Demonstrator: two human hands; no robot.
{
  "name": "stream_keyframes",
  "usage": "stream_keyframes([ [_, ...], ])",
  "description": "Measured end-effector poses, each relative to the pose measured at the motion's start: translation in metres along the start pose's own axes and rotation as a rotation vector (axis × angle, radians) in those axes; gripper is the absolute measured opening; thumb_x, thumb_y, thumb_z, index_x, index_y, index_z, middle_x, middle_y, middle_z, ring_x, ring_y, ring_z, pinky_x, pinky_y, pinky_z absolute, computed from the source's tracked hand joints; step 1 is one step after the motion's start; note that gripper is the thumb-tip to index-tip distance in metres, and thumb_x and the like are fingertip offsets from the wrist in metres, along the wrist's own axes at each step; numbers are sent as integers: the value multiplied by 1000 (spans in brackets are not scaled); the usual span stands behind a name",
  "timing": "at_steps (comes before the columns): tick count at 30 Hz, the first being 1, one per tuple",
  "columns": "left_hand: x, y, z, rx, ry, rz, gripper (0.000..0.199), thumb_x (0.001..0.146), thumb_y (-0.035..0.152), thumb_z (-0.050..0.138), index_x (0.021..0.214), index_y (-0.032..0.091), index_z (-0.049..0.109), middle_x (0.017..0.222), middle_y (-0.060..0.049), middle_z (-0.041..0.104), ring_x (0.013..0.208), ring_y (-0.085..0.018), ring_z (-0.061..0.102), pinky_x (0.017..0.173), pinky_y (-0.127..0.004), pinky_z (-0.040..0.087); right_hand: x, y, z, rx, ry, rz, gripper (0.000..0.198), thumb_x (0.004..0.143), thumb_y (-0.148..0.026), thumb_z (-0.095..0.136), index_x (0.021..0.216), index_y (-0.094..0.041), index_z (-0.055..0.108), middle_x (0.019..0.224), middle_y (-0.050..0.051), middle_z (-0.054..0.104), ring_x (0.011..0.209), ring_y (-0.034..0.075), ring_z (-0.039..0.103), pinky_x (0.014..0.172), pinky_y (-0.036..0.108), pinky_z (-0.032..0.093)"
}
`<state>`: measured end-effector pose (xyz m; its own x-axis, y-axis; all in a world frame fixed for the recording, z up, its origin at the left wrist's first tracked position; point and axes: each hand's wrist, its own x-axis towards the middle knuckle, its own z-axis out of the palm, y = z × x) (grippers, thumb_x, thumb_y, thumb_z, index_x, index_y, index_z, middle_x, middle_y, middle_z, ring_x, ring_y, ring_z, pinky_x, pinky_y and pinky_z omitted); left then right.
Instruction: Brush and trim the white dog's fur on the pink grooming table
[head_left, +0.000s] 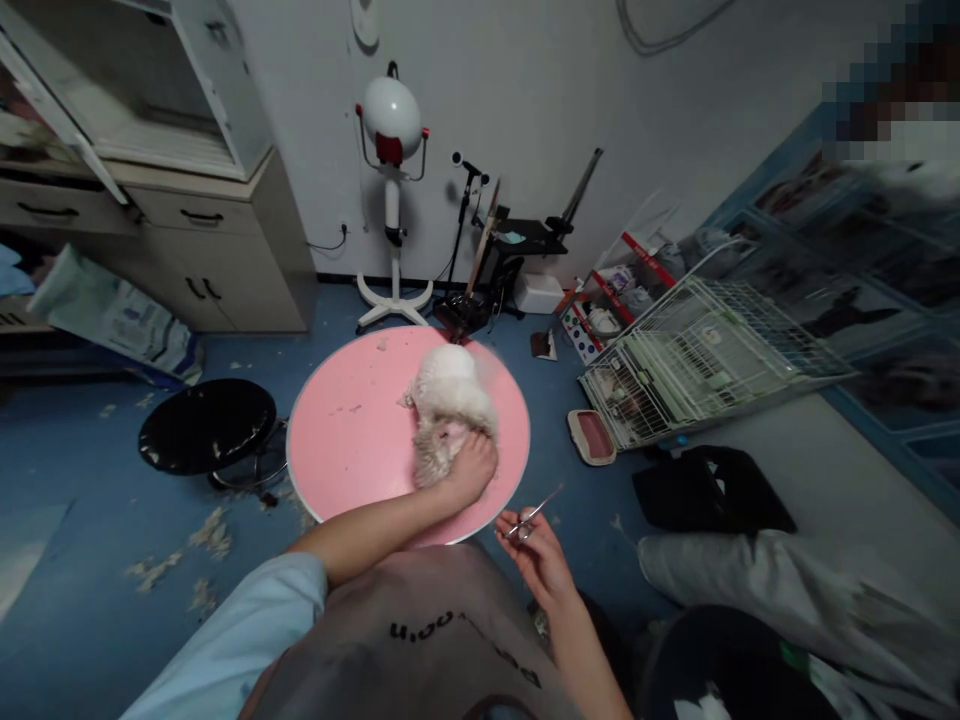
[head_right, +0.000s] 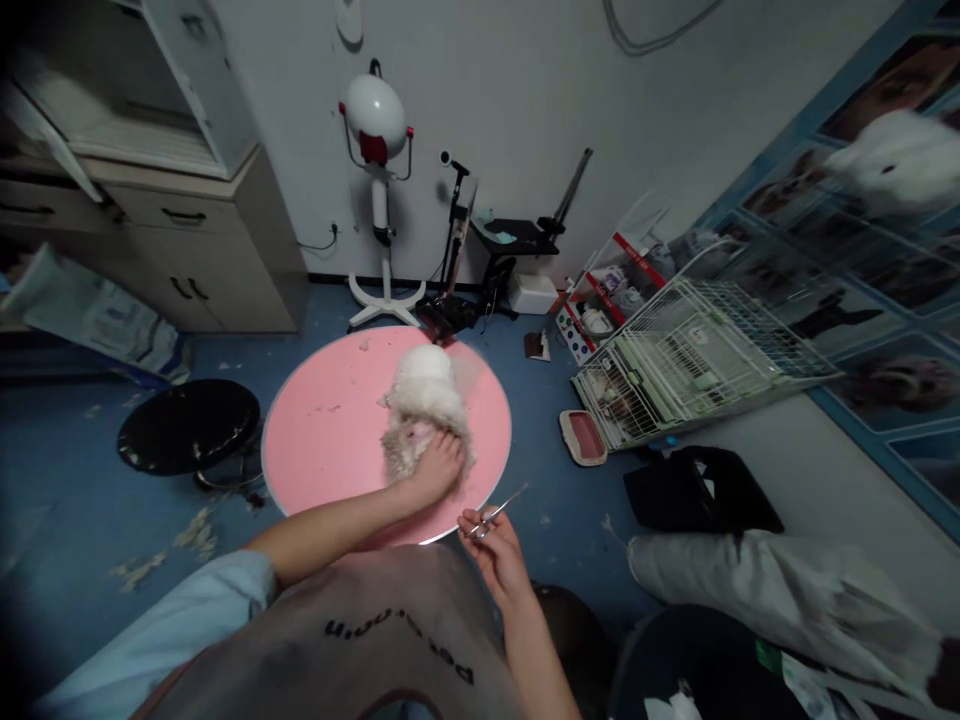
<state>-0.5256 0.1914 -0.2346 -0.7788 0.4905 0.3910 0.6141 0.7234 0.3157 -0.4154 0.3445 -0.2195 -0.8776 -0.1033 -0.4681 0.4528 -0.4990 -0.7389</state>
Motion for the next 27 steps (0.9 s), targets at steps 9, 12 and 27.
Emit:
stream_keyframes([
  [9, -11, -68, -27, -26, 124, -287, 29, 69, 11, 54, 95, 17, 66, 97, -12, 64, 98, -29, 54, 90, -44, 40, 30, 5, -7, 92, -91, 84, 25, 64, -31, 75, 72, -16, 57, 79, 5, 70, 82, 20, 68, 73, 30, 50],
  [12, -17, -88, -27, -409, 404, -561, 26, 68, 20, 58, 92, 18, 68, 97, -8, 67, 97, -26, 58, 91, -40, 43, 46, 7, -8, 24, -81, 123, 33, 66, -40, 76, 63, -15, 55, 62, 1, 63, 64, 14, 64, 64, 25, 50],
  [27, -36, -49, 5, -1324, 606, -896, 50, 66, 41, 72, 104, 10, 63, 103, -12, 68, 91, -23, 64, 86, -39, 49, 143, -33, 64, -1051, -274, -762, 27, 71, -28, 63, 96, -20, 65, 94, 5, 54, 82, 17, 53, 78, 30, 45],
])
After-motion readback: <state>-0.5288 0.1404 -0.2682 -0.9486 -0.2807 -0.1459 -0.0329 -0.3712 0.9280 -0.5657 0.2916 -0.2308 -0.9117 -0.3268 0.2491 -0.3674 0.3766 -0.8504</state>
